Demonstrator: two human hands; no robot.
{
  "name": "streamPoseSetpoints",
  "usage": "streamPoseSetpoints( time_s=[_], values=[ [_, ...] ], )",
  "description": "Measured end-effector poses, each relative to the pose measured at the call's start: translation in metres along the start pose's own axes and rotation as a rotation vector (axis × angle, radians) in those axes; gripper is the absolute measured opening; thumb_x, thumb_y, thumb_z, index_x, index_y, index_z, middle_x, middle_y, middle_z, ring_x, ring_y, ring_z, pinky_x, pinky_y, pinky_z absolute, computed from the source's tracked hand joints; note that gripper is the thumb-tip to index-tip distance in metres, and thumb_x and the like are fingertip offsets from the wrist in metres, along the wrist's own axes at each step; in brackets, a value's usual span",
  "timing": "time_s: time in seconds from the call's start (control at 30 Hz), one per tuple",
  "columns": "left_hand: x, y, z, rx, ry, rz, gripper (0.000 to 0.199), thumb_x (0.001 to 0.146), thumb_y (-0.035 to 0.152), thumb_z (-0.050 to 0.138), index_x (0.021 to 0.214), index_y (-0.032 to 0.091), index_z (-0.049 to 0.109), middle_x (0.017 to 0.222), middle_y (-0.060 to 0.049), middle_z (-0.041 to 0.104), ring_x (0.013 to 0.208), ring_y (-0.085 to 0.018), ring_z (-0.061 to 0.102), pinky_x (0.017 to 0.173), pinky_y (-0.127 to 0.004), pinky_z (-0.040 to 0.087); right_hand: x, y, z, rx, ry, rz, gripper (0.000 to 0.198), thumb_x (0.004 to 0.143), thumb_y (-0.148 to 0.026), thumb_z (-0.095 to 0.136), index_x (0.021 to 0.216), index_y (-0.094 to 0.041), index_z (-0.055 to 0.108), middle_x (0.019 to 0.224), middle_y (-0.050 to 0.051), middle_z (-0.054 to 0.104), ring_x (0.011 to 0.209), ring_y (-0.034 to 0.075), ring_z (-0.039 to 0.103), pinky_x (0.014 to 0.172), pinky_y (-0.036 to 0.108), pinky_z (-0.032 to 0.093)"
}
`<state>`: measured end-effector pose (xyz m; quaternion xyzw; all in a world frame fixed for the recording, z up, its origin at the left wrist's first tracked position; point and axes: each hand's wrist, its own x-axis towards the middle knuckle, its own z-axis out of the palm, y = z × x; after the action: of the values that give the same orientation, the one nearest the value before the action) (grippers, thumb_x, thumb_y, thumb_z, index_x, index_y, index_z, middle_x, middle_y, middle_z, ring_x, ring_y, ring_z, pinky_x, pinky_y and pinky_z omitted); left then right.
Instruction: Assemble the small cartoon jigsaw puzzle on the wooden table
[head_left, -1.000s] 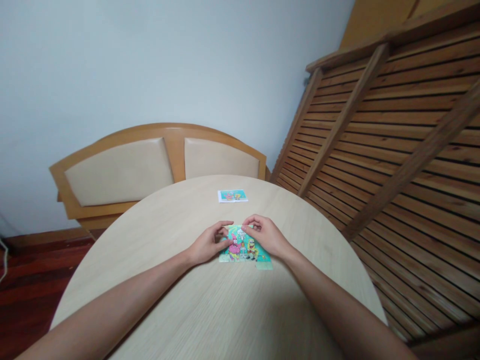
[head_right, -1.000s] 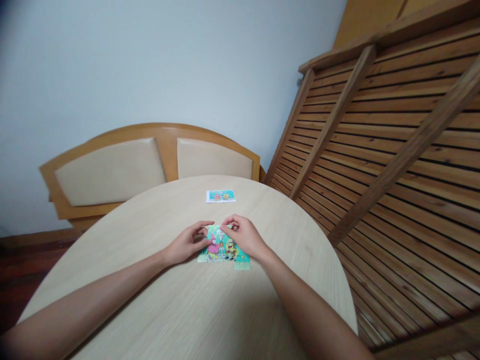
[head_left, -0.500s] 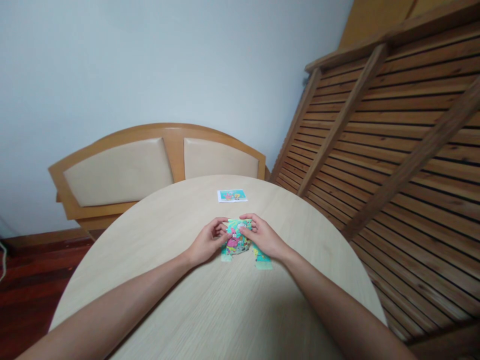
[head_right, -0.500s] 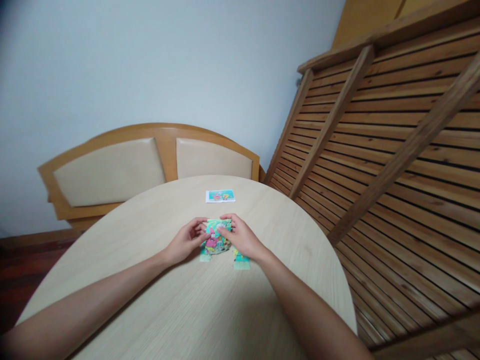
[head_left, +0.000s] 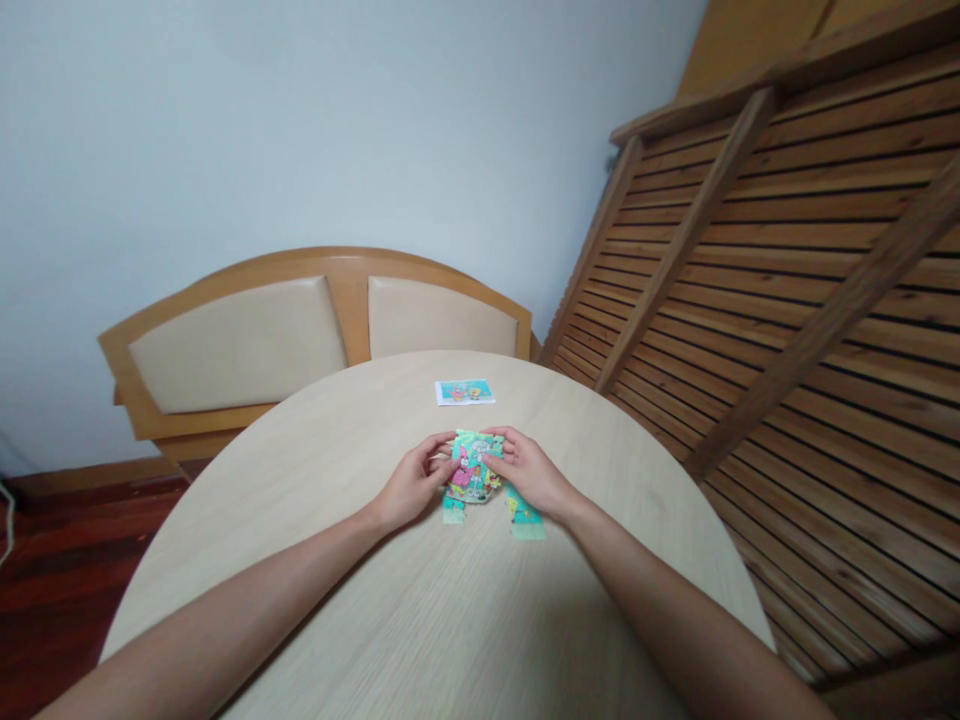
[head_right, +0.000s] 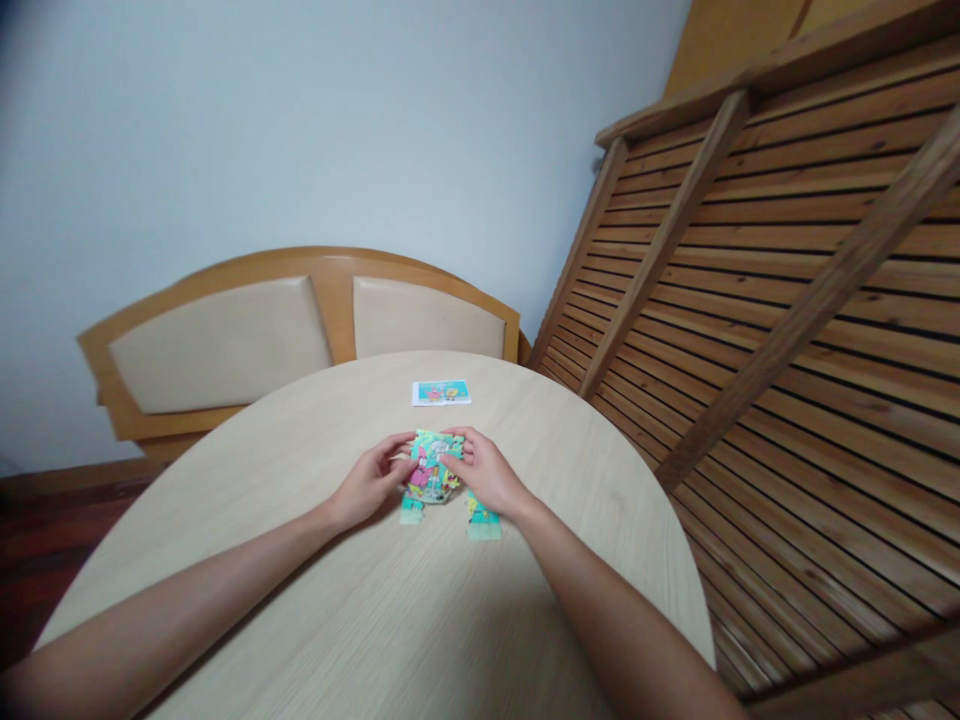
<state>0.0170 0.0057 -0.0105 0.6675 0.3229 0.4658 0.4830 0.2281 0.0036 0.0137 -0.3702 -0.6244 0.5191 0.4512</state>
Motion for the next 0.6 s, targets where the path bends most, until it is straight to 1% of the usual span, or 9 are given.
streamPoseSetpoints(
  time_s=[0.07,0.17,0.2,0.27,0.33,0.37,0.47,0.53,0.6],
  values=[
    [-0.001,-0.001,0.000,0.004,-0.017,0.000,0.064,0.090,0.043,0.068,0.142,0.016,0.044,0.122,-0.014,0.060,0.090,-0.019,0.069,0.082,-0.036,0.059,0.000,0.000,0.001,0.020,0.014,0.001,0.046,0.076,-0.038,0.077,0.113,-0.020,0.056,0.104,0.006,0.072,0.093,0.019,0.071,0.091,0.038,0.055],
    [-0.005,-0.002,0.001,0.054,-0.057,0.031,0.080,0.087,0.038,0.072,0.154,0.023,0.029,0.145,-0.019,0.044,0.106,-0.024,0.066,0.089,-0.041,0.058,0.000,-0.001,0.002,0.069,0.040,0.034,0.047,0.075,-0.038,0.078,0.112,-0.021,0.056,0.105,0.006,0.072,0.092,0.020,0.071,0.085,0.036,0.057],
    [-0.006,-0.002,0.001,0.089,-0.076,0.057,0.085,0.086,0.036,0.074,0.155,0.026,0.026,0.152,-0.019,0.036,0.115,-0.027,0.061,0.093,-0.043,0.056,0.000,-0.001,0.002,0.089,0.047,0.052,0.048,0.074,-0.038,0.078,0.113,-0.021,0.056,0.105,0.006,0.072,0.091,0.020,0.071,0.081,0.035,0.058],
    [-0.009,-0.003,0.001,0.176,-0.115,0.134,0.091,0.083,0.035,0.077,0.156,0.031,0.022,0.161,-0.016,0.016,0.134,-0.032,0.046,0.101,-0.047,0.051,0.000,-0.002,0.002,0.123,0.055,0.089,0.049,0.074,-0.038,0.079,0.114,-0.021,0.055,0.105,0.007,0.072,0.089,0.020,0.072,0.075,0.033,0.059],
    [-0.011,-0.003,0.002,0.275,-0.141,0.230,0.094,0.082,0.034,0.078,0.157,0.032,0.021,0.164,-0.013,-0.001,0.145,-0.034,0.030,0.110,-0.050,0.043,-0.001,-0.002,0.003,0.139,0.057,0.114,0.050,0.074,-0.037,0.079,0.114,-0.021,0.056,0.106,0.007,0.072,0.086,0.020,0.072,0.072,0.031,0.059],
    [-0.011,-0.003,0.001,0.330,-0.148,0.275,0.095,0.082,0.033,0.078,0.157,0.033,0.020,0.165,-0.012,-0.005,0.148,-0.034,0.025,0.114,-0.052,0.039,-0.001,-0.002,0.003,0.142,0.057,0.122,0.050,0.074,-0.037,0.079,0.114,-0.021,0.056,0.106,0.007,0.072,0.086,0.019,0.072,0.071,0.030,0.058],
    [-0.010,-0.003,0.000,0.502,-0.155,0.363,0.098,0.081,0.029,0.079,0.158,0.032,0.017,0.165,-0.012,-0.003,0.151,-0.034,0.016,0.119,-0.055,0.026,-0.001,-0.002,0.006,0.148,0.050,0.129,0.052,0.072,-0.039,0.081,0.114,-0.021,0.056,0.106,0.007,0.072,0.083,0.019,0.071,0.068,0.028,0.057],
    [-0.010,-0.002,-0.001,0.586,-0.157,0.380,0.102,0.080,0.029,0.080,0.158,0.031,0.015,0.165,-0.014,0.003,0.151,-0.034,0.013,0.120,-0.056,0.024,-0.002,-0.001,0.008,0.167,0.038,0.132,0.053,0.070,-0.039,0.082,0.113,-0.021,0.056,0.104,0.006,0.072,0.083,0.018,0.071,0.069,0.029,0.057],
    [-0.009,-0.001,-0.001,0.635,-0.163,0.386,0.103,0.079,0.031,0.081,0.158,0.029,0.014,0.164,-0.015,0.010,0.151,-0.034,0.015,0.120,-0.055,0.025,-0.002,-0.002,0.009,0.188,0.026,0.144,0.053,0.069,-0.038,0.083,0.113,-0.022,0.056,0.102,0.005,0.072,0.082,0.018,0.071,0.069,0.028,0.056]
  ],
)
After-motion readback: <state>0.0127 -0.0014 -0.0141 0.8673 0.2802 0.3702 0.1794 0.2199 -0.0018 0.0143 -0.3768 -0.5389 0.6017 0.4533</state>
